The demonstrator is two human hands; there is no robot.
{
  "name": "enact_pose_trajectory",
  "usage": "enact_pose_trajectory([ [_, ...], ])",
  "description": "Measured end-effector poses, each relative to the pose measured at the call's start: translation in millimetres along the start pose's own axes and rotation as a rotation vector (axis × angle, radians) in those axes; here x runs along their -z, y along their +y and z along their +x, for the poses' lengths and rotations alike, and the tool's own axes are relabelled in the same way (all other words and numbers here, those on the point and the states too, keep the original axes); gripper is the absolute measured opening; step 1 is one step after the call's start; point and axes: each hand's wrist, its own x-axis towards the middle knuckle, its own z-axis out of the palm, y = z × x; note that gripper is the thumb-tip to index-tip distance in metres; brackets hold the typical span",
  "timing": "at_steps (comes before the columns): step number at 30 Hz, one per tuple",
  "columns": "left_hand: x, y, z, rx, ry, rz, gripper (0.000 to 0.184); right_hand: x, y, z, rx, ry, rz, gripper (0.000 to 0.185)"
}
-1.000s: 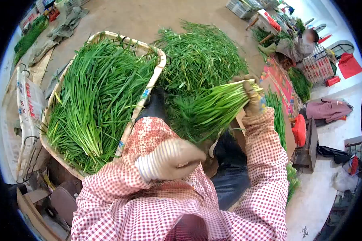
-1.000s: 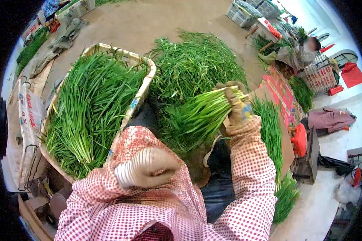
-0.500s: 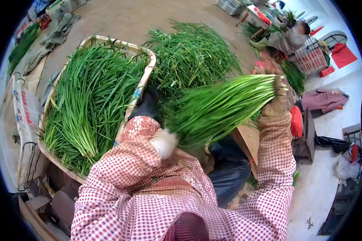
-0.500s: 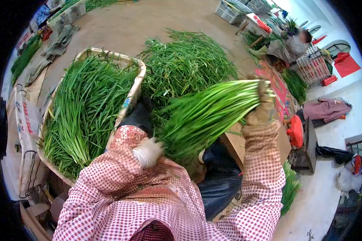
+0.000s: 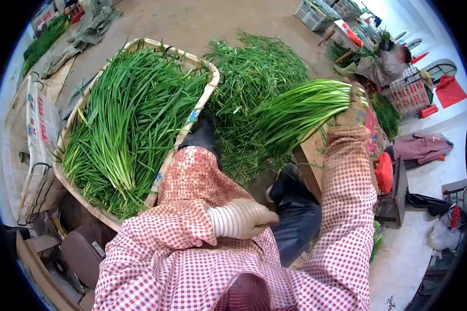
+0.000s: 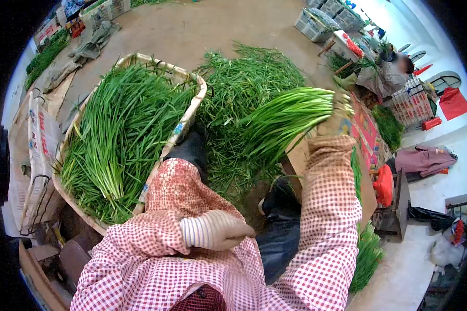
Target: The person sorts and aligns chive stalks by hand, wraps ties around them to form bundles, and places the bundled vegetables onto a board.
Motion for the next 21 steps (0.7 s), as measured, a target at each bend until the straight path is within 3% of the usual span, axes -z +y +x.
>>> enact_pose_trajectory([
  [1,-3,-3,9,-0.01,0.002,0.004,0.034,-4,-18,-1,0.036,0.011,0.081,0.036],
  [4,16,0,35,-0.327,0.525,0.201,0.045,-6,-54,-26,0.12,0.12,-0.043,0.038],
  [8,55,-8,64,-0.197,0.748,0.581,0.078,2,-81,-62,0.091,0.015,0.001,0.032],
  [10,68,-16,76,-0.188,0.69,0.659,0.081,1,-94,-75,0.092,-0.183,0.075,0.028],
  [12,74,-27,86,-0.258,0.591,0.636,0.081,-28,-109,-90,0.141,-0.045,0.162,0.028],
  [14,68,-33,93,-0.367,0.403,0.413,0.082,-18,-120,-86,0.149,-0.066,0.128,0.027],
  [16,53,-44,96,-0.481,0.479,0.4,0.081,-13,-124,-80,0.137,-0.06,0.151,0.028],
  [18,38,-48,87,0.025,-0.027,0.326,0.076,5,-133,-70,0.084,0.03,0.205,0.03],
  [20,23,-47,72,0.355,-0.557,0.441,0.064,19,-148,-58,0.176,0.067,0.113,0.036],
  [21,11,-48,63,0.356,-0.552,0.441,0.064,16,-161,-59,0.12,-0.033,0.115,0.043],
])
